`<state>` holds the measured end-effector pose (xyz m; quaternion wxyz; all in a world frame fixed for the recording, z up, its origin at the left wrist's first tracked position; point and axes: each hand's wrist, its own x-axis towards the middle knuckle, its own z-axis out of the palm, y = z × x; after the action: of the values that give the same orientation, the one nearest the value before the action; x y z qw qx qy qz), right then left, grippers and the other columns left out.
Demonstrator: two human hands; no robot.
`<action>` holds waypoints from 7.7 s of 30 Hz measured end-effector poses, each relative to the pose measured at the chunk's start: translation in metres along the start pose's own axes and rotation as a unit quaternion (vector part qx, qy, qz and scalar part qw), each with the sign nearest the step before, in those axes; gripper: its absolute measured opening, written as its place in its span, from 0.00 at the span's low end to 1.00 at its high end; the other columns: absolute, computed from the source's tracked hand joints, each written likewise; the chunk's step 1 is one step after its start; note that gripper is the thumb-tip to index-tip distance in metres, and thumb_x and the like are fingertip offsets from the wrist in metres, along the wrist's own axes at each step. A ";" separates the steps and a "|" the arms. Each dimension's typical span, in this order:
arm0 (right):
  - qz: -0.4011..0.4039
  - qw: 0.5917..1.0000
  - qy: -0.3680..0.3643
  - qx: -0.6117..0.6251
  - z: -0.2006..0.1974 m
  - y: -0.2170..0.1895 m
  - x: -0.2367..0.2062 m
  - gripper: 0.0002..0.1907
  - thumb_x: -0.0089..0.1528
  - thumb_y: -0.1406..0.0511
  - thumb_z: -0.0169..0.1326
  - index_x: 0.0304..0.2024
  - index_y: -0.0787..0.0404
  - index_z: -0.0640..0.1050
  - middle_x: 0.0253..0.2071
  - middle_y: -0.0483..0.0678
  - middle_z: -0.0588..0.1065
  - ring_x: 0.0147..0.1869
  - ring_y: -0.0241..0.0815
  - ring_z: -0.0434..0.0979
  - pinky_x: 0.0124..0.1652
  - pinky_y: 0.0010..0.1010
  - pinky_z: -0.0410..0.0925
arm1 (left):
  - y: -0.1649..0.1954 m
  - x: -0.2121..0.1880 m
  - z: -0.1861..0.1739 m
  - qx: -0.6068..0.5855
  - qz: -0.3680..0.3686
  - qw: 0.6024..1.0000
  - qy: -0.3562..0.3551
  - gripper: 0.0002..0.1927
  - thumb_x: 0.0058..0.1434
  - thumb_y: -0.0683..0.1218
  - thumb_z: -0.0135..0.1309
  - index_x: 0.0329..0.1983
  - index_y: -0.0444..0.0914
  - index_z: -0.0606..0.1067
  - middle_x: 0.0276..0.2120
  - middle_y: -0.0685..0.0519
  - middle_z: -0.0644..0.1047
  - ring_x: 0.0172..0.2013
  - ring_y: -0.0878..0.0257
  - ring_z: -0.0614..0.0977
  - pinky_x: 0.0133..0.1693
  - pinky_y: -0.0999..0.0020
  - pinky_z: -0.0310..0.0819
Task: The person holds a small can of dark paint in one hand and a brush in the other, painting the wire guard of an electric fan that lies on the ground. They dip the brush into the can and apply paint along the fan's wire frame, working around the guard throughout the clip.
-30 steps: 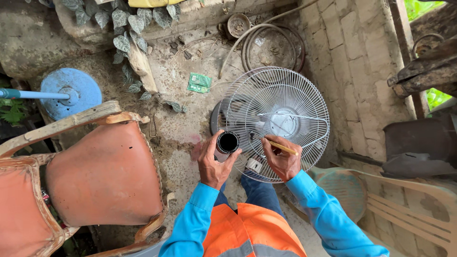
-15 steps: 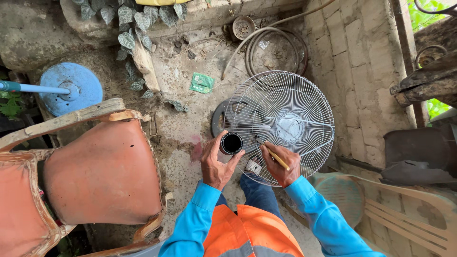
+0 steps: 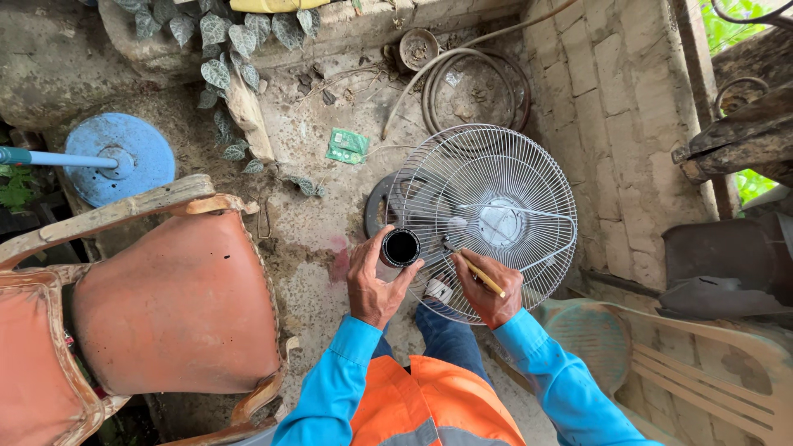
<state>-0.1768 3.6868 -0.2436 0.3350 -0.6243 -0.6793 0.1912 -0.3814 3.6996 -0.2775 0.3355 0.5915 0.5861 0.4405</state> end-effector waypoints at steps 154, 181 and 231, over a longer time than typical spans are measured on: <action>0.127 0.986 -0.026 0.109 -0.032 0.007 -0.027 0.08 0.64 0.66 0.61 0.42 0.66 0.83 0.31 0.50 0.83 0.31 0.35 0.85 0.27 0.23 0.76 | 0.021 -0.028 0.024 0.012 0.016 1.000 -0.003 0.36 0.52 0.47 0.73 0.64 0.36 0.72 0.55 0.45 0.79 0.55 0.49 0.80 0.56 0.56 0.76; 0.135 0.983 -0.033 0.117 -0.030 0.011 -0.032 0.08 0.64 0.66 0.61 0.41 0.65 0.84 0.31 0.50 0.83 0.31 0.35 0.85 0.28 0.24 0.76 | 0.023 -0.035 0.025 0.013 0.020 1.000 -0.003 0.37 0.53 0.48 0.73 0.64 0.36 0.72 0.54 0.44 0.79 0.55 0.48 0.80 0.56 0.55 0.75; 0.129 0.987 -0.050 0.077 -0.017 0.001 -0.028 0.11 0.64 0.64 0.62 0.45 0.64 0.84 0.32 0.51 0.84 0.31 0.35 0.86 0.27 0.23 0.76 | 0.008 -0.038 0.004 0.023 0.001 1.000 0.008 0.38 0.51 0.49 0.74 0.64 0.36 0.72 0.54 0.44 0.79 0.54 0.47 0.80 0.54 0.54 0.76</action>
<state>-0.1640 3.6571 -0.2384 0.3206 -0.6687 -0.5919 0.3158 -0.3718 3.6622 -0.2768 0.3166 0.5961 0.5985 0.4316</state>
